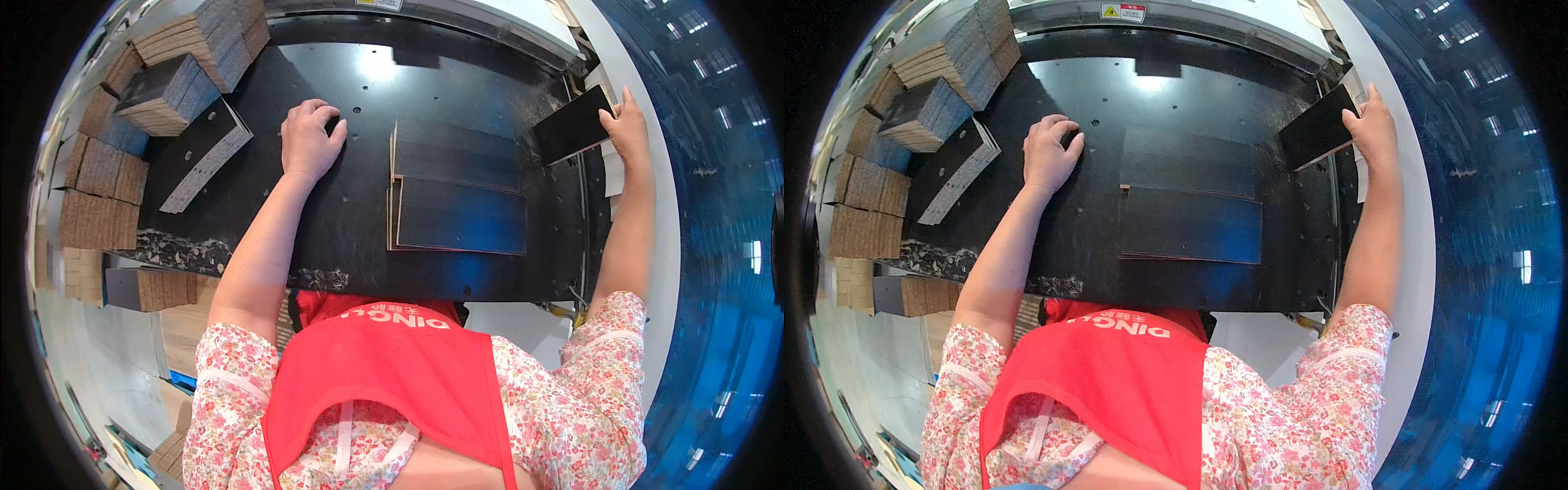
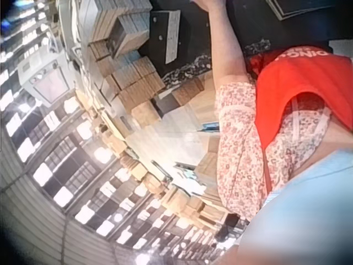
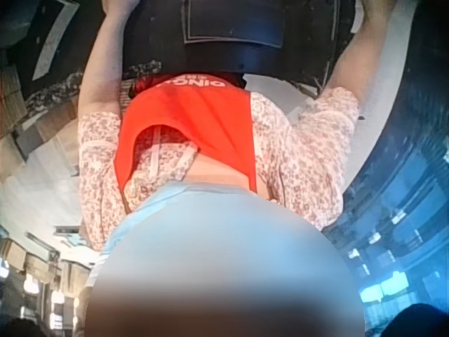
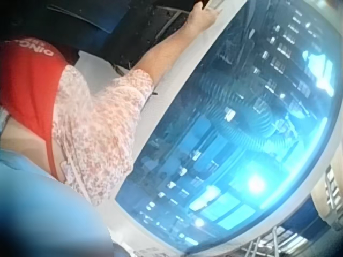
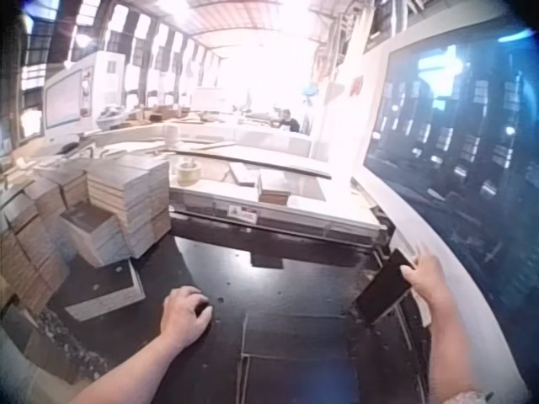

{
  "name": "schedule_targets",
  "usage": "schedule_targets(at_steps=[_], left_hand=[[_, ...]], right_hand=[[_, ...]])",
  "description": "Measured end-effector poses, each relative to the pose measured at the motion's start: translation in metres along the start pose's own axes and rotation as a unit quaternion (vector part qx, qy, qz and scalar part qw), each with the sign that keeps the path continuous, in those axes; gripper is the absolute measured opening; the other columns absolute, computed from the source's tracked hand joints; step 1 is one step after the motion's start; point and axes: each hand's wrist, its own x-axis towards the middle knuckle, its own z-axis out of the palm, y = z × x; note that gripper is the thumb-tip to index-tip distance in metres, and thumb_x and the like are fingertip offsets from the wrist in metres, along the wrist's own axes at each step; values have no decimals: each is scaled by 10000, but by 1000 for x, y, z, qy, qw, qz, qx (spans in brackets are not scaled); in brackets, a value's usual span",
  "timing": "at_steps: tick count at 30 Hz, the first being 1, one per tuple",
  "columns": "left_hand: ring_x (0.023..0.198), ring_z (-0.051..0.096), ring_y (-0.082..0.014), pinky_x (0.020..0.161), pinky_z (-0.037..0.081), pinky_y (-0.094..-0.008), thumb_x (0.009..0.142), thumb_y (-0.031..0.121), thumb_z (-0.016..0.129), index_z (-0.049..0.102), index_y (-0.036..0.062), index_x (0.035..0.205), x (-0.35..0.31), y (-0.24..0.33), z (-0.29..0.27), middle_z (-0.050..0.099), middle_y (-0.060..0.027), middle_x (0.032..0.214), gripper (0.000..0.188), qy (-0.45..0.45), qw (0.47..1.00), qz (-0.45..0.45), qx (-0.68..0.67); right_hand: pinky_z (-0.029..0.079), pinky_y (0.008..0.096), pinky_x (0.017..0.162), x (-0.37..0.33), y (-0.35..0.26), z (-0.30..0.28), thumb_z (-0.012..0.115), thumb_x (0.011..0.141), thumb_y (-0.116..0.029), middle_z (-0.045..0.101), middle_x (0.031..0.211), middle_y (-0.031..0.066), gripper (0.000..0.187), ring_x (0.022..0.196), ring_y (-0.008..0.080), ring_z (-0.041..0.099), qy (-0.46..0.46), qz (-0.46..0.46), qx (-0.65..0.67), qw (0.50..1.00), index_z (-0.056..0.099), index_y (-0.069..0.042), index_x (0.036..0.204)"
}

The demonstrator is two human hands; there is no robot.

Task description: The person picks up wooden panels from a stack, places them on a work surface, and turns them over while using a blow-gun tool to clean the surfaces.

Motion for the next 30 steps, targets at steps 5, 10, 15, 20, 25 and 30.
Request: schedule_targets(at_steps=[5, 10, 15, 20, 25, 30], left_hand=[[1118, 552, -255, 981, 426, -405, 831, 236, 681, 706, 102, 994, 2, 1, 0, 630, -37, 1125, 212, -6, 1000, 0, 0], [1120, 551, -251, 977, 429, -404, 829, 231, 684, 705, 101, 987, 2, 3, 0, 627, -38, 1130, 205, -8, 1000, 1, -3], [1122, 549, -252, 985, 422, -401, 831, 229, 682, 704, 101, 990, 2, 2, -1, 625, -37, 1134, 205, -9, 1000, -8, -2], [1118, 540, -236, 994, 415, -397, 815, 228, 691, 712, 107, 946, 4, 2, 4, 626, -25, 1119, 180, 6, 1000, 1, -13], [1121, 539, -237, 1001, 411, -400, 815, 227, 690, 711, 106, 956, 3, 1, 1, 625, -27, 1124, 187, -7, 1000, -10, -3], [1122, 544, -248, 993, 418, -399, 823, 222, 690, 704, 100, 980, 3, 2, 0, 623, -30, 1126, 199, -10, 1000, -10, 4]], right_hand=[[457, 322, 954, 29, 23, 16, 681, 819, -189, 614, 1216, 248, 729, 1106, 293, 620, -10, -148, -99, 984, 368, 88, 1417], [390, 345, 1061, 46, 26, 26, 650, 872, -208, 528, 1343, 288, 630, 1273, 314, 522, -16, -99, 78, 992, 430, 107, 1370], [392, 355, 1064, -1, -17, 61, 725, 834, -261, 543, 1323, 283, 810, 1241, 344, 542, 169, -55, 171, 969, 318, 112, 1427], [466, 372, 970, -34, 16, 117, 731, 804, -206, 617, 1223, 223, 580, 1127, 337, 605, 25, -132, 67, 989, 542, 56, 1286], [497, 369, 916, -32, 2, 112, 719, 807, -221, 669, 1060, 243, 536, 1005, 341, 655, -14, -92, 86, 992, 587, 33, 1260], [500, 390, 922, -23, -18, 104, 712, 829, -253, 643, 1152, 252, 571, 1076, 347, 637, -38, -73, 14, 997, 549, 15, 1306]])
